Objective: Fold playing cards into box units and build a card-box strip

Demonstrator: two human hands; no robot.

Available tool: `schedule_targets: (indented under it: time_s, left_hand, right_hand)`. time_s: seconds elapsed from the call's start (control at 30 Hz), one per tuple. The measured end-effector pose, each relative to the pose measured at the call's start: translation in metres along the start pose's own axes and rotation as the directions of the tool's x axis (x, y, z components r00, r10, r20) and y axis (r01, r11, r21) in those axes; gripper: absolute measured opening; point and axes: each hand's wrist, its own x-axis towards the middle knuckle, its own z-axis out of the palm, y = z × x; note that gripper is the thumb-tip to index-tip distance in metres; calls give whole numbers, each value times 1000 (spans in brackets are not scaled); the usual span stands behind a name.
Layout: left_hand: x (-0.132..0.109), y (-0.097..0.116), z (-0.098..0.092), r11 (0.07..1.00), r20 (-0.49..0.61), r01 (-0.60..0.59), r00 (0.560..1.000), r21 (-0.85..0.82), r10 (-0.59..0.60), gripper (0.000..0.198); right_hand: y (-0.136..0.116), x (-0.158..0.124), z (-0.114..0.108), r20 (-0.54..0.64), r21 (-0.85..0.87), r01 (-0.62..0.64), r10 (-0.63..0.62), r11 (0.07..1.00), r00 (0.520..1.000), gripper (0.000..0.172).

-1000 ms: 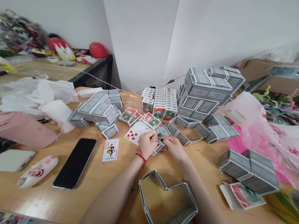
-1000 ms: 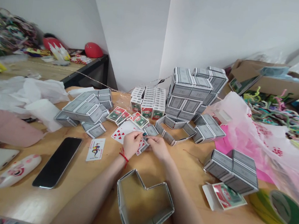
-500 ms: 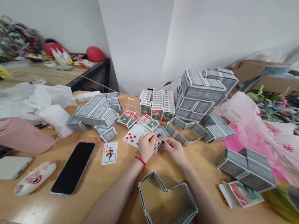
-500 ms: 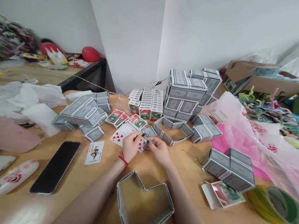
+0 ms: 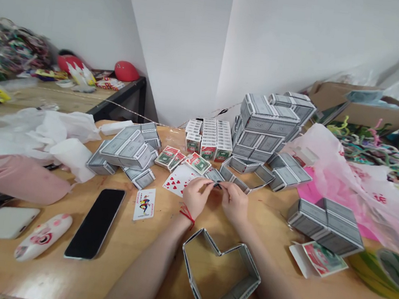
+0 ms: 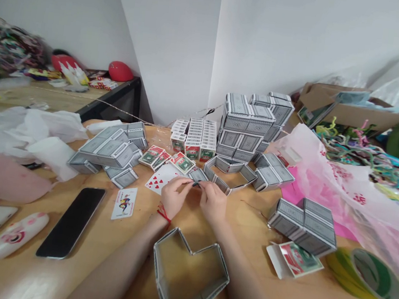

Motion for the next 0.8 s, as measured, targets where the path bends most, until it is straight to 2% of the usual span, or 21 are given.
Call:
schedule_targets:
  time_s: [0.13, 0.37, 0.47, 0.6, 0.8]
  left_hand:
    - [-2, -2, 1, 999, 35, -19, 999, 30, 18, 17]
    - [-5, -6, 2, 988, -19, -121, 992, 93, 123, 18]
    - [-6, -7, 3, 979, -8, -161, 987, 127, 163, 19]
    - [-7, -7, 3, 975, 10, -156, 988, 158, 157, 22]
    - [-9, -7, 3, 981, 24, -125, 992, 151, 122, 28]
  right_hand:
    - [2, 0, 2, -24, -36, 47, -48, 998, 999, 25]
    - [0, 1, 3, -87, -102, 166, -175, 981, 981, 25]
    - [-3, 3, 2, -106, -120, 188, -201, 975, 974, 23]
    - [-5, 4, 1, -141, -185, 173, -200, 967, 970, 20]
    - [0, -3, 5, -76, -100, 103, -111, 990, 991, 25]
